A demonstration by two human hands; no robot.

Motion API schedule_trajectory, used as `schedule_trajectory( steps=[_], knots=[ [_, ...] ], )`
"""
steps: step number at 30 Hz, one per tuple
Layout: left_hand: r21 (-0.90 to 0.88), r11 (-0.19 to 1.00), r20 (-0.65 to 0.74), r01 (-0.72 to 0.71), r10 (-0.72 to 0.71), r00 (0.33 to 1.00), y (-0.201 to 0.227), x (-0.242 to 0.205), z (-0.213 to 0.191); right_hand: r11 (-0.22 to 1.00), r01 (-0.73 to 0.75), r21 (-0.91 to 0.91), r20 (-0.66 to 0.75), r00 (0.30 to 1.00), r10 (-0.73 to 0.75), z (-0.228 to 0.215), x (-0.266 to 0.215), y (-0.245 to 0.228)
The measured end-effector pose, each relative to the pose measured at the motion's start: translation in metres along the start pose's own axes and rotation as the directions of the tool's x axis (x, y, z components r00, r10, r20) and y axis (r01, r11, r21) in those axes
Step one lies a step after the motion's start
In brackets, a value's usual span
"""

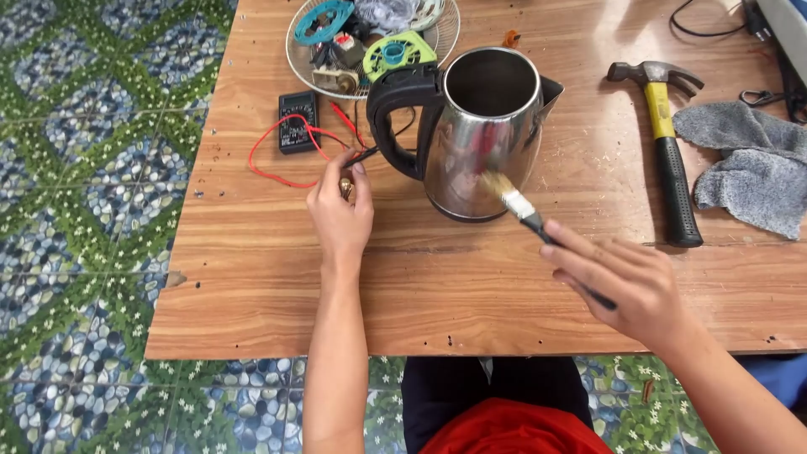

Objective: The person cleans the exterior of a stainless steel electric kettle using a small brush and a hammer. They scrub the kettle's body and handle, then use the hammer to tap the handle area. Finally, they use a small tool to scrape or clean the handle's crevices.

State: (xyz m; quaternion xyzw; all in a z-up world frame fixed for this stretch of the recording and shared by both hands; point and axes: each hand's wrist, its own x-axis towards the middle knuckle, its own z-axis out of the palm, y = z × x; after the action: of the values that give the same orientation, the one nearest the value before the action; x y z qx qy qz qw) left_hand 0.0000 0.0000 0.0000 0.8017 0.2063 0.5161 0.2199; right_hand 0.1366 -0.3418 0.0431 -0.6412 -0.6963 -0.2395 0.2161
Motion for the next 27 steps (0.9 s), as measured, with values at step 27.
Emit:
schedule_trajectory(
  steps=[27],
  knots=[
    [-0.566,0.724,0.065,0.395,-0.438,0.896,0.016,-0.003,0.004,0.915,-0.207,0.346,0.002,0.976,0.219,0.021,0.034,0.001]
  ],
)
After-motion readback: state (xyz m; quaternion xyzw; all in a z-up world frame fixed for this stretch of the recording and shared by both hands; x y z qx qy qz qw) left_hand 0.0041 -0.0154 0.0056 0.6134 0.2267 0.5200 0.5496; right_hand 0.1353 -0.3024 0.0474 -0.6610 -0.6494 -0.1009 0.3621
